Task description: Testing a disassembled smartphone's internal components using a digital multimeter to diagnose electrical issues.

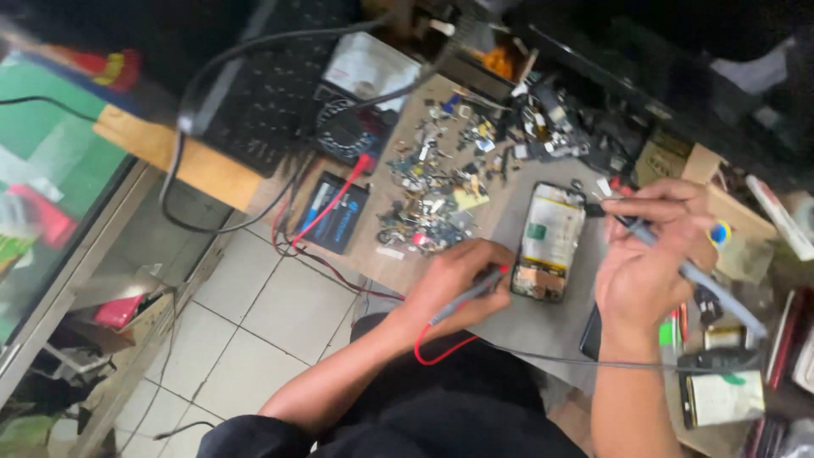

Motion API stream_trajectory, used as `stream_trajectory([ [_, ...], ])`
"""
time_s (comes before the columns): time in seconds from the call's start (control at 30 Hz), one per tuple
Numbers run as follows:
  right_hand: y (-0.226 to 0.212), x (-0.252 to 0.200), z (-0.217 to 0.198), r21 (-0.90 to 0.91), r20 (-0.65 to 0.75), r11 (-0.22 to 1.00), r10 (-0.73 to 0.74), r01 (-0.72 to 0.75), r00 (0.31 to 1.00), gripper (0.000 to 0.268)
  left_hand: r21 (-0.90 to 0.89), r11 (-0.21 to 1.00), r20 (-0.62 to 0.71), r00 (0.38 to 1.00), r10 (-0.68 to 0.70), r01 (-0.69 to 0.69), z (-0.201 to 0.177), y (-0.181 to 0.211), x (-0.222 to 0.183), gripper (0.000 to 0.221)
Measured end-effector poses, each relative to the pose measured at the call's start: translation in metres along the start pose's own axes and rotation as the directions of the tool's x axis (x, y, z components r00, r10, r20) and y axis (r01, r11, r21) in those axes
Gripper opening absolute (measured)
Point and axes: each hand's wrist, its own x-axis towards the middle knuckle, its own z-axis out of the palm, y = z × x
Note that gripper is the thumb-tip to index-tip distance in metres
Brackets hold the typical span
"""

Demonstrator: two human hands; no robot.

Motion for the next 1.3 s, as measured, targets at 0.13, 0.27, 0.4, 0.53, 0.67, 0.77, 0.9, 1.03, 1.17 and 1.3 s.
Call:
stream_trajectory([
  [0.13,0.016,-0.035,-0.039,0.202,0.069,0.951,0.223,-0.233,0.972,0.032,0.052,0.997,-0.016,0.998,-0.063,0.064,0.011,0.002,0.000,0.016],
  [0.27,0.019,-0.073,-0.029,0.198,0.062,0.975,0.093,-0.104,0.994,0.029,0.065,0.998,-0.017,1.000,-0.008,0.009,0.009,0.010,-0.003,0.018],
  [0.4,0.004,-0.082,-0.017,0.134,0.140,0.991,0.001,-0.020,0.990,0.014,0.073,0.992,-0.007,0.995,0.103,-0.102,0.009,0.013,-0.003,0.012],
  [0.53,0.021,-0.080,-0.025,0.257,0.108,0.966,-0.033,0.004,0.994,0.019,-0.079,0.993,-0.115,0.990,0.083,-0.093,0.018,-0.006,-0.005,0.015],
  [0.67,0.018,-0.086,-0.024,0.223,0.167,0.975,-0.049,0.011,0.985,0.019,-0.083,0.992,-0.143,0.986,0.087,-0.099,0.018,-0.002,-0.004,0.016],
  [0.77,0.018,-0.088,-0.022,0.149,0.215,0.988,-0.064,0.032,0.974,0.018,-0.086,0.992,-0.154,0.985,0.076,-0.090,0.016,0.001,-0.006,0.017],
  [0.9,0.016,-0.087,-0.024,0.112,0.218,0.991,-0.103,0.080,0.970,0.018,-0.102,0.987,-0.161,0.981,0.110,-0.127,0.016,0.004,-0.003,0.016],
  [1.03,0.023,-0.080,-0.029,0.021,0.250,0.993,-0.119,0.117,0.961,0.017,-0.107,0.985,-0.133,0.984,0.119,-0.134,0.015,0.000,-0.004,0.017],
  [1.17,0.015,-0.073,-0.034,0.041,0.154,0.999,0.009,-0.016,0.988,0.005,-0.112,0.989,-0.151,0.985,0.078,-0.095,0.017,-0.004,-0.004,0.016],
  [1.3,0.039,-0.073,-0.046,0.262,0.122,0.932,0.225,-0.250,0.967,0.017,-0.051,0.993,-0.092,0.991,0.101,-0.106,0.019,0.003,0.004,0.015],
])
